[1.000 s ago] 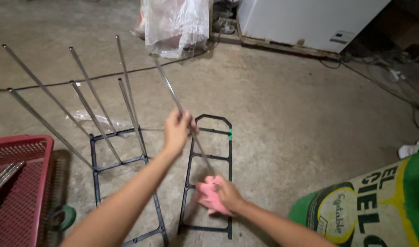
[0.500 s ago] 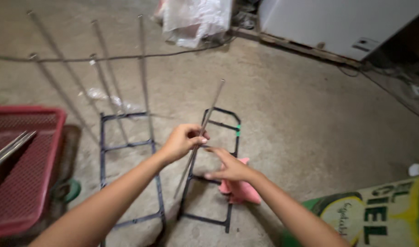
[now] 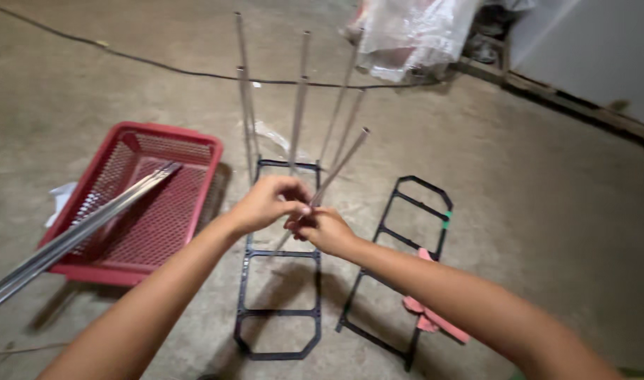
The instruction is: The person assembles a metal frame by inserting multiple metal rods into two black plastic frames. They wipe each rod with a pink cloth before inserting it into the frame slots.
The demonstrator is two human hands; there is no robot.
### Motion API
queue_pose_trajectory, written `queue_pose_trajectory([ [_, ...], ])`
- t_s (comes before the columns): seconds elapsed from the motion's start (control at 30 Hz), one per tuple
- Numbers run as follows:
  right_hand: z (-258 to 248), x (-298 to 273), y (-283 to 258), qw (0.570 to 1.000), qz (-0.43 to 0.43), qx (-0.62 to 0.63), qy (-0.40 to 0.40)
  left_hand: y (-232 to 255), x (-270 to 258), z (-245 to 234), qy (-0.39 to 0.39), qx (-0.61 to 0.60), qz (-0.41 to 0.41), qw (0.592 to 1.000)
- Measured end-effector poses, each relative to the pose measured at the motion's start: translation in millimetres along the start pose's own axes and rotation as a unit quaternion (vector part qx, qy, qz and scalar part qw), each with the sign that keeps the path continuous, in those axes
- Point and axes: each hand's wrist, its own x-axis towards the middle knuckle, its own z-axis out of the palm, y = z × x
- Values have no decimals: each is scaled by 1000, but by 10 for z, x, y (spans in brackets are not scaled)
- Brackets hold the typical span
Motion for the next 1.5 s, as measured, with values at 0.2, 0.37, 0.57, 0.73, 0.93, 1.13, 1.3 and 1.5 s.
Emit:
queue_pose_trajectory([
  [0.2,507,406,5,999,-8,6,44,-612,-253,-437,23,-40,-31,998],
  [0.37,659,385,157,994,19,-30,105,-1115,-423,-488,37,-68,-35,996],
  [0.57,584,441,330,992,37,28,118,-1410,-608,-672,82,3,-162,983],
  [0.73,559,413,323,992,44,47,110,-1646,-817,-824,108,-24,-200,973],
  [0.93,573,301,78,994,-44,-48,82,-1813,-975,-859,123,-26,-266,956],
  [1.13,727,386,-127,971,-97,-198,91,-1741,-943,-678,61,60,-229,970],
  [1.3,842,608,-96,971,-150,-175,70,-1105,-876,-556,33,18,-3,999],
  [1.5,917,666,101,977,-144,-157,4,-358,-773,110,296,-136,27,945],
])
